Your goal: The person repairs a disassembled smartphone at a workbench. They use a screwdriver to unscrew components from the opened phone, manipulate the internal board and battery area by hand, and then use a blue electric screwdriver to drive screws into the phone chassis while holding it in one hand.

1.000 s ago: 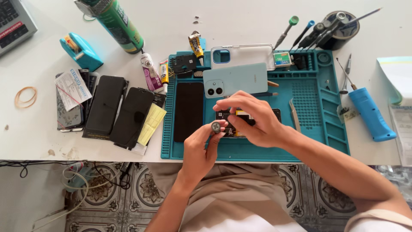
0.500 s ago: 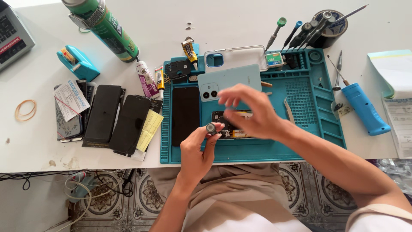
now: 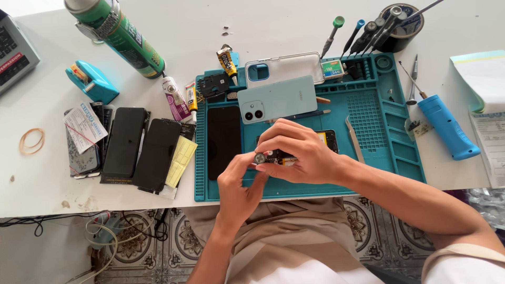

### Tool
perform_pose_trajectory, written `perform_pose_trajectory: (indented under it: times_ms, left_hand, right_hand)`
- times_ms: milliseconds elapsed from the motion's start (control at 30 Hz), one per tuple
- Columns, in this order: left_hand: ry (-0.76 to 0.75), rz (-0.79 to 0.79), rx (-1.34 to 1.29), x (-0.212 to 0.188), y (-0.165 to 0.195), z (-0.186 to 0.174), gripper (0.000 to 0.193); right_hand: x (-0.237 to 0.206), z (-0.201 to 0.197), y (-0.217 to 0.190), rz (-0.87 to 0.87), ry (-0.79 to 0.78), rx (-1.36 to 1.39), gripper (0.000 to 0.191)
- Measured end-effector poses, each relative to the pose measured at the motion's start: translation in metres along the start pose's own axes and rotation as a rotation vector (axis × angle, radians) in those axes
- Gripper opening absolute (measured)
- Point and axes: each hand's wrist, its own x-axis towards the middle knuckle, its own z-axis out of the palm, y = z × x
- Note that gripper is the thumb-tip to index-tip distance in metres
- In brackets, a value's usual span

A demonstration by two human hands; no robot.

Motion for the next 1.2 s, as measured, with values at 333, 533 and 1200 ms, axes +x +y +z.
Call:
perform_pose_trajectory:
  times_ms: [333,533,1200]
  left_hand:
    - [0.15,0.052,-0.018,0.0,0.009,-0.005,0.068]
    - [0.231,0.031,-0.021,-0.003,0.003,-0.005,0.068]
    - [0.149,0.074,0.043,-0.006,0.008,-0.003,0.059]
  right_hand:
    - [0.0,-0.001,-0.001,0.003,0.005,-0.009,0.031]
    - [0.002,-0.003,-0.002,0.014,0.01,-0.02,0.03]
    - [0.0,-0.015,0.004,0.066,0.091,0.047,0.027]
